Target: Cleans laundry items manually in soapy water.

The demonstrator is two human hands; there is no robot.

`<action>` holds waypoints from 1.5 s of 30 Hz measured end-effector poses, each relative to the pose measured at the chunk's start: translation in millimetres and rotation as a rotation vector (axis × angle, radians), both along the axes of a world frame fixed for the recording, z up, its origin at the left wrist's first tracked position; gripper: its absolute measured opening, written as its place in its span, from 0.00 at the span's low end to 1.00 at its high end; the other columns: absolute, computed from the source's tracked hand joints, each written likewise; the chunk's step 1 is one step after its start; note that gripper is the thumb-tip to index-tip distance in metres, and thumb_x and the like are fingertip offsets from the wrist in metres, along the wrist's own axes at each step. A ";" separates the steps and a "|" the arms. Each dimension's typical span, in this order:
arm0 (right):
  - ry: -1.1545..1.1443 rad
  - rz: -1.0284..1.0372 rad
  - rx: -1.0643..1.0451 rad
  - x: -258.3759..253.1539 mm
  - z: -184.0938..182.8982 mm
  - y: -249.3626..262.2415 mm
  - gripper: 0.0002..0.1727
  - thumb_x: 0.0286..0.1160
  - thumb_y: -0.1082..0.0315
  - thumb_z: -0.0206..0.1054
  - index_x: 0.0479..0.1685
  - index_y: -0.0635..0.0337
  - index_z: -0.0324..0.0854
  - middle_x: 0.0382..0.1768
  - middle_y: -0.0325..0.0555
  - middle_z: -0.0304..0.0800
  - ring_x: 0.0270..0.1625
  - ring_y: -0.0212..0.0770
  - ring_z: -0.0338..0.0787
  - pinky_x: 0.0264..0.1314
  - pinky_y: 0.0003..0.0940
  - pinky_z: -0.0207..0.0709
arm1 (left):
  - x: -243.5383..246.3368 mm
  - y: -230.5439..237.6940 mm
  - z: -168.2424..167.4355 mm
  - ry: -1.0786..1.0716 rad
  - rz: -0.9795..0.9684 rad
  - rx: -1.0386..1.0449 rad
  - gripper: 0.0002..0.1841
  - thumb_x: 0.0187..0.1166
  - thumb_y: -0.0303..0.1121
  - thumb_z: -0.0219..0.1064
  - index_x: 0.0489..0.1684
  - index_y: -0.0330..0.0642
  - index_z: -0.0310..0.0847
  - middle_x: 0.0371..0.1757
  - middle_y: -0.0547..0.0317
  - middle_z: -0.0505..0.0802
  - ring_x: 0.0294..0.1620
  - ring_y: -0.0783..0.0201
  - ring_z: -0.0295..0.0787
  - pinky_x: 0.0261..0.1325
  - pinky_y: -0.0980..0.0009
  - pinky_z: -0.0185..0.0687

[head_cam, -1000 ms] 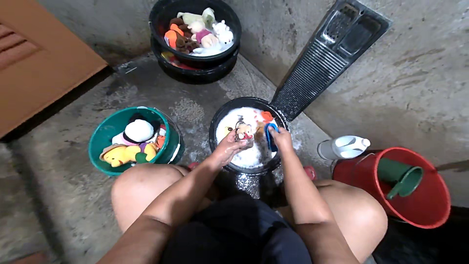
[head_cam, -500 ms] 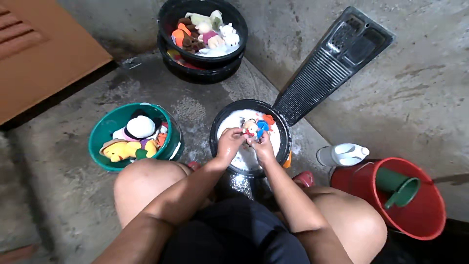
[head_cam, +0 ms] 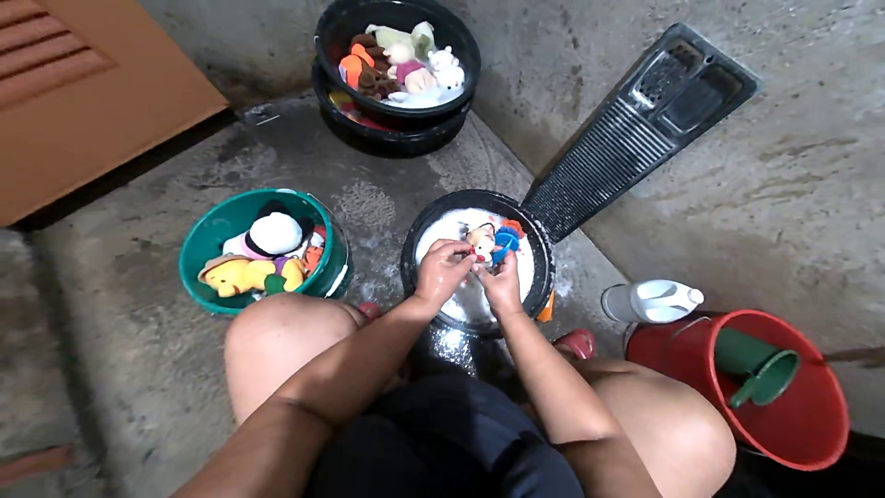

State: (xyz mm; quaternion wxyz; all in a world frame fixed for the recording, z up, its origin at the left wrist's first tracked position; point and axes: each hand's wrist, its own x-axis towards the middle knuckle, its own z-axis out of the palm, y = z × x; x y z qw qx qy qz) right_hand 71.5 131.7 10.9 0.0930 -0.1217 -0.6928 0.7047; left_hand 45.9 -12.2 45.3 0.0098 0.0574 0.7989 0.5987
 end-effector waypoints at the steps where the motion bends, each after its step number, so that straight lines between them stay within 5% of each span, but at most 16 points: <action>1: 0.000 0.004 0.013 0.2 0.5 0.9 0.39 0.57 0.81 0.81 0.73 0.68 0.67 0.58 0.57 0.86 0.56 0.42 0.90 0.60 0.39 0.88 | -0.3 -0.3 0.8 0.011 -0.013 0.001 0.11 0.71 0.35 0.79 0.48 0.44 0.93 0.59 0.55 0.91 0.63 0.64 0.86 0.66 0.62 0.85; 6: 0.002 0.012 0.002 3.5 -3.3 -1.4 0.38 0.58 0.80 0.81 0.72 0.67 0.68 0.59 0.57 0.85 0.57 0.42 0.89 0.61 0.39 0.87 | -4.4 -1.0 4.8 -0.032 0.022 -0.040 0.06 0.76 0.36 0.76 0.39 0.45 0.93 0.53 0.57 0.91 0.58 0.64 0.86 0.64 0.62 0.83; 11: 0.019 -0.020 -0.240 3.8 -2.1 -4.8 0.40 0.57 0.85 0.78 0.75 0.64 0.65 0.61 0.56 0.84 0.57 0.45 0.89 0.61 0.44 0.88 | -1.9 3.1 5.7 -0.168 0.056 0.005 0.05 0.76 0.34 0.72 0.37 0.42 0.89 0.59 0.53 0.89 0.62 0.61 0.85 0.64 0.59 0.82; 13: 0.029 0.008 -0.281 4.3 -1.3 -3.2 0.39 0.57 0.84 0.77 0.73 0.64 0.66 0.60 0.55 0.85 0.58 0.44 0.89 0.61 0.45 0.87 | -1.9 5.4 4.6 -0.295 0.062 0.142 0.09 0.77 0.35 0.73 0.43 0.39 0.86 0.61 0.52 0.90 0.61 0.61 0.86 0.64 0.58 0.83; 15: 0.020 0.074 -0.294 4.9 -1.1 0.5 0.36 0.58 0.83 0.77 0.71 0.66 0.68 0.57 0.54 0.87 0.56 0.43 0.90 0.60 0.44 0.87 | -4.0 4.2 -0.9 -0.415 0.006 0.383 0.19 0.78 0.32 0.71 0.61 0.35 0.75 0.55 0.47 0.89 0.52 0.58 0.88 0.56 0.57 0.85; 18: -0.023 0.197 -0.238 4.8 1.1 11.5 0.33 0.61 0.81 0.76 0.71 0.67 0.70 0.57 0.55 0.88 0.56 0.43 0.91 0.61 0.42 0.88 | -10.6 -5.9 -3.6 -0.503 -0.221 0.632 0.30 0.80 0.24 0.61 0.83 0.40 0.58 0.63 0.43 0.87 0.58 0.53 0.88 0.62 0.55 0.86; 22: -0.065 0.257 -0.088 2.6 7.9 20.7 0.35 0.62 0.79 0.78 0.73 0.70 0.69 0.57 0.56 0.88 0.54 0.40 0.91 0.60 0.38 0.88 | -11.6 -7.3 -7.4 -0.434 -0.409 0.581 0.32 0.84 0.28 0.64 0.87 0.47 0.55 0.70 0.49 0.86 0.64 0.57 0.87 0.67 0.59 0.84; 27: -0.093 0.322 0.104 -1.3 20.8 37.6 0.29 0.69 0.76 0.75 0.72 0.69 0.74 0.58 0.56 0.88 0.54 0.41 0.92 0.61 0.41 0.88 | -10.1 -1.3 -14.0 -0.318 -0.290 0.514 0.35 0.68 0.22 0.78 0.78 0.41 0.67 0.64 0.47 0.89 0.60 0.54 0.90 0.62 0.57 0.89; 29: -0.094 0.176 0.326 -3.5 36.3 48.2 0.20 0.75 0.68 0.73 0.63 0.69 0.81 0.58 0.57 0.88 0.56 0.45 0.90 0.63 0.46 0.85 | -8.9 -1.7 -11.7 -0.312 -0.242 0.428 0.40 0.64 0.22 0.81 0.79 0.42 0.65 0.63 0.47 0.89 0.58 0.55 0.90 0.61 0.56 0.90; 31: 0.043 0.019 0.638 -1.3 49.4 49.6 0.19 0.79 0.56 0.71 0.42 0.69 0.87 0.43 0.58 0.92 0.47 0.52 0.92 0.55 0.57 0.84 | -8.9 -1.1 -12.3 -0.306 -0.222 0.287 0.49 0.60 0.25 0.85 0.86 0.46 0.56 0.59 0.47 0.91 0.54 0.56 0.93 0.60 0.55 0.91; 34: 0.394 0.144 0.923 11.2 68.6 21.8 0.23 0.71 0.52 0.76 0.22 0.64 0.86 0.27 0.52 0.91 0.35 0.51 0.93 0.42 0.56 0.87 | -2.1 0.2 -23.3 -0.190 -0.300 0.155 0.51 0.62 0.23 0.80 0.89 0.44 0.50 0.56 0.48 0.92 0.53 0.59 0.92 0.61 0.56 0.89; 37: 0.555 0.209 1.121 10.1 58.7 17.7 0.25 0.70 0.45 0.74 0.18 0.58 0.84 0.22 0.47 0.89 0.31 0.49 0.93 0.36 0.53 0.87 | 3.0 0.1 -25.1 -0.205 -0.359 0.245 0.45 0.67 0.22 0.75 0.88 0.43 0.54 0.58 0.48 0.91 0.54 0.62 0.91 0.61 0.61 0.88; 39: 0.361 0.164 1.129 6.5 48.7 45.8 0.25 0.73 0.48 0.74 0.24 0.64 0.87 0.28 0.53 0.93 0.37 0.54 0.95 0.42 0.59 0.88 | -0.5 3.4 -17.4 -0.296 -0.345 0.215 0.51 0.60 0.22 0.83 0.88 0.45 0.53 0.57 0.48 0.92 0.53 0.58 0.93 0.58 0.57 0.91; 41: 0.090 0.095 1.024 2.5 49.7 72.0 0.27 0.78 0.47 0.71 0.34 0.68 0.89 0.35 0.60 0.94 0.42 0.60 0.95 0.47 0.66 0.86 | -3.3 1.1 -18.6 -0.271 -0.364 0.120 0.52 0.59 0.25 0.85 0.88 0.44 0.55 0.61 0.48 0.91 0.59 0.58 0.91 0.65 0.57 0.88; 45: 0.016 0.126 0.942 6.2 80.8 50.9 0.26 0.78 0.45 0.70 0.38 0.66 0.90 0.38 0.58 0.94 0.46 0.58 0.94 0.54 0.66 0.85 | -0.6 1.8 -25.5 -0.165 -0.347 -0.115 0.33 0.61 0.33 0.85 0.70 0.37 0.81 0.63 0.45 0.90 0.65 0.55 0.86 0.72 0.53 0.81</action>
